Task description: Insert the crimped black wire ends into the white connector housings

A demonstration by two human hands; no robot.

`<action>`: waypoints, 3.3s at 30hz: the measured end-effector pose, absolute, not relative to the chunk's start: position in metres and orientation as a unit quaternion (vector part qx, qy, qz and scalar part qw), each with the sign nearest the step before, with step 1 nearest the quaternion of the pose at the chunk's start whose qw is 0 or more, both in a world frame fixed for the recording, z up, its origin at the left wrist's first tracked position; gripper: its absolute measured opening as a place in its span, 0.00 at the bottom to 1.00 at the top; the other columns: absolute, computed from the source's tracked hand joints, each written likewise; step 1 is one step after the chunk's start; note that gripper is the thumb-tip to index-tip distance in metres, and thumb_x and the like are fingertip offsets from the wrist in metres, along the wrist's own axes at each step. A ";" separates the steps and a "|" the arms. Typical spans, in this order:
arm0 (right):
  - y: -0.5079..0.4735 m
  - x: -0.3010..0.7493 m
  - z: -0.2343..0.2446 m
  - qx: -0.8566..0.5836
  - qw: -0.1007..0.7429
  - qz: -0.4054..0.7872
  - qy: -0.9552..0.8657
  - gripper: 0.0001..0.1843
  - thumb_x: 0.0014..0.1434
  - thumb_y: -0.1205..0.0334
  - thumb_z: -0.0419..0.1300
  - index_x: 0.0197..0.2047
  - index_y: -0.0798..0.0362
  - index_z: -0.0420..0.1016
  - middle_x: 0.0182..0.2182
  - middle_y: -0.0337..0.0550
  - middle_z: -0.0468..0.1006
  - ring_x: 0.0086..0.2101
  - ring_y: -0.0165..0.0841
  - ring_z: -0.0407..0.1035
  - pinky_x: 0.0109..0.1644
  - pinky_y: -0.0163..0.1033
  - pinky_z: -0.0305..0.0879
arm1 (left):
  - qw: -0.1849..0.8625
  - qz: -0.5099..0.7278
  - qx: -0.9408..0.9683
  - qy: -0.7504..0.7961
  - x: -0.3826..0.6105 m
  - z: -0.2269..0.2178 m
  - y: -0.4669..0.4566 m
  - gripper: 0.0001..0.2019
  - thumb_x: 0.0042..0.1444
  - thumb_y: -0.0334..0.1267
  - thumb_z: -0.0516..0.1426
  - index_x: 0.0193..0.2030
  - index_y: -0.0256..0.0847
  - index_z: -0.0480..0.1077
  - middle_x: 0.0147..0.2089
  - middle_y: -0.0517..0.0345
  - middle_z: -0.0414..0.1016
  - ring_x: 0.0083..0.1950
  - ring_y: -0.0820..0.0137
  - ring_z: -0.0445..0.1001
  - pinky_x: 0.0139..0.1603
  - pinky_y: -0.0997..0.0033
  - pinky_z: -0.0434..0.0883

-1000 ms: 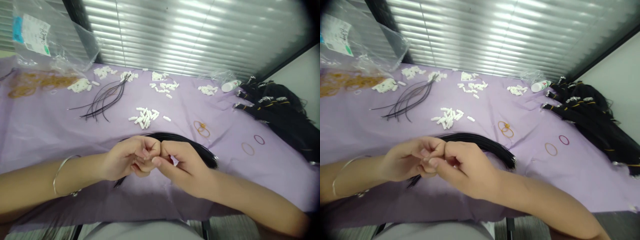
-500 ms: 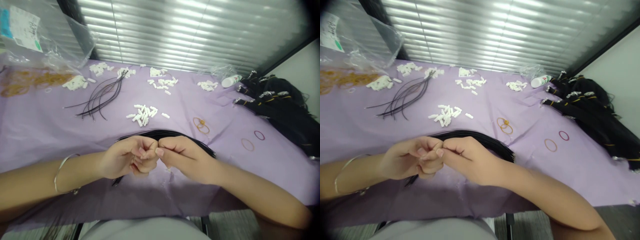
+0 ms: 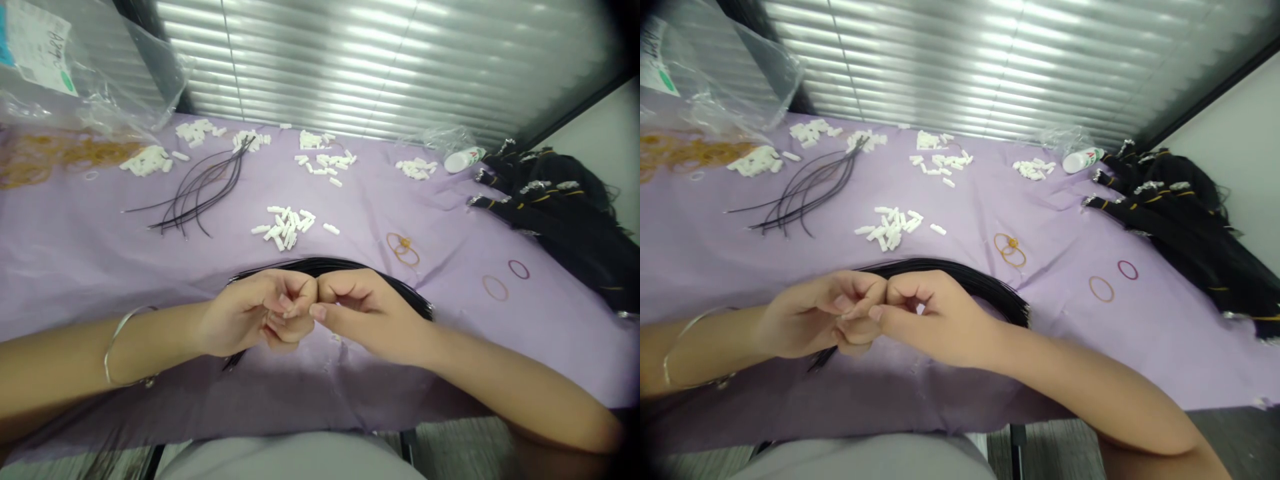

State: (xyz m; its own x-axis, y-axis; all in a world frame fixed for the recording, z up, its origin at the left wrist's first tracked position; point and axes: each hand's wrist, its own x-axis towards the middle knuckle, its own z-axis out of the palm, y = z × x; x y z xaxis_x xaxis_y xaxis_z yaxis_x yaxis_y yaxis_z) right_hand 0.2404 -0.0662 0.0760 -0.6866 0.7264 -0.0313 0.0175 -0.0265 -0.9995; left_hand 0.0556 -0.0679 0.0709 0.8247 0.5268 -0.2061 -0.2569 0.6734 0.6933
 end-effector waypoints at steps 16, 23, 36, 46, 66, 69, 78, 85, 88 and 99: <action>-0.064 0.240 0.074 -0.289 0.269 0.670 -0.629 0.18 0.56 0.64 0.60 0.21 0.55 0.56 0.20 0.31 0.56 0.23 0.21 0.48 0.25 0.31 0.47 | 0.892 0.225 0.336 0.202 0.056 0.070 -0.069 0.08 0.45 0.33 0.52 0.22 0.39 0.54 0.20 0.66 0.43 0.21 0.78 0.42 0.21 0.77 0.45; -0.065 0.242 0.074 -0.288 0.266 0.669 -0.632 0.16 0.56 0.66 0.59 0.21 0.55 0.57 0.20 0.31 0.57 0.23 0.22 0.49 0.25 0.31 0.48 | 0.897 0.217 0.333 0.193 0.055 0.070 -0.068 0.08 0.47 0.33 0.52 0.23 0.38 0.54 0.20 0.66 0.42 0.21 0.78 0.42 0.21 0.77 0.45; -0.065 0.240 0.072 -0.280 0.270 0.685 -0.616 0.18 0.55 0.64 0.61 0.21 0.55 0.56 0.20 0.31 0.56 0.23 0.22 0.48 0.25 0.31 0.47 | 0.896 0.220 0.340 0.182 0.054 0.067 -0.067 0.07 0.47 0.32 0.51 0.22 0.38 0.55 0.20 0.65 0.44 0.21 0.77 0.42 0.22 0.76 0.46; -0.065 0.240 0.069 -0.271 0.278 0.691 -0.609 0.17 0.55 0.66 0.61 0.21 0.55 0.56 0.20 0.31 0.55 0.23 0.22 0.47 0.25 0.31 0.46 | 0.899 0.227 0.329 0.180 0.056 0.068 -0.068 0.05 0.47 0.31 0.50 0.23 0.38 0.55 0.20 0.65 0.44 0.21 0.77 0.42 0.22 0.77 0.46; -0.062 0.240 0.074 -0.315 0.256 0.646 -0.647 0.17 0.61 0.59 0.56 0.23 0.56 0.60 0.20 0.32 0.59 0.23 0.22 0.52 0.27 0.30 0.50 | 0.892 0.243 0.325 0.196 0.055 0.067 -0.060 0.08 0.50 0.35 0.51 0.23 0.38 0.55 0.20 0.64 0.46 0.20 0.78 0.43 0.21 0.77 0.46; -0.060 0.240 0.074 -0.346 0.226 0.623 -0.665 0.19 0.62 0.55 0.54 0.23 0.55 0.59 0.20 0.32 0.58 0.23 0.22 0.53 0.27 0.31 0.51 | 0.838 0.337 0.366 0.226 0.052 0.071 -0.045 0.15 0.53 0.37 0.54 0.21 0.37 0.54 0.20 0.64 0.49 0.20 0.79 0.45 0.21 0.76 0.47; -0.066 0.237 0.072 -0.299 0.125 0.398 -0.858 0.10 0.60 0.65 0.54 0.27 0.55 0.62 0.26 0.35 0.65 0.28 0.24 0.59 0.32 0.32 0.56 | 0.621 0.521 0.542 0.225 0.014 0.078 0.003 0.12 0.41 0.27 0.52 0.33 0.40 0.68 0.43 0.55 0.68 0.41 0.68 0.69 0.40 0.67 0.68; -0.063 0.234 0.071 -0.253 -0.037 0.161 -0.953 0.11 0.63 0.61 0.50 0.38 0.57 0.69 0.34 0.45 0.72 0.35 0.34 0.64 0.42 0.41 0.60 | 0.272 0.266 0.833 0.403 -0.008 0.037 0.021 0.11 0.50 0.34 0.57 0.41 0.39 0.75 0.44 0.48 0.73 0.46 0.60 0.69 0.53 0.60 0.63; -0.062 0.230 0.068 -0.246 -0.051 0.148 -0.957 0.11 0.64 0.61 0.49 0.38 0.57 0.70 0.34 0.45 0.73 0.36 0.35 0.65 0.44 0.41 0.60 | 0.256 0.248 0.842 0.405 -0.005 0.022 0.022 0.11 0.51 0.32 0.57 0.42 0.40 0.76 0.46 0.46 0.74 0.50 0.58 0.68 0.57 0.58 0.59; -0.057 0.211 0.079 -0.270 0.045 0.160 -0.949 0.08 0.62 0.63 0.53 0.35 0.58 0.69 0.32 0.44 0.72 0.34 0.33 0.65 0.40 0.38 0.60 | 0.348 0.363 0.748 0.433 0.002 0.049 -0.010 0.10 0.57 0.37 0.52 0.28 0.36 0.67 0.41 0.48 0.75 0.36 0.68 0.73 0.39 0.67 0.69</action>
State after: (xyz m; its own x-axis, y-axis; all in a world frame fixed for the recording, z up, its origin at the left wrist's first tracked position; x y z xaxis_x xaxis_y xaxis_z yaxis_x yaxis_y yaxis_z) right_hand 0.2107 -0.0570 0.0794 -0.8507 0.5257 -0.0012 0.4970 0.8036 -0.3276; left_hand 0.0017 -0.0095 0.0495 0.3606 0.9010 0.2412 0.3955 -0.3819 0.8353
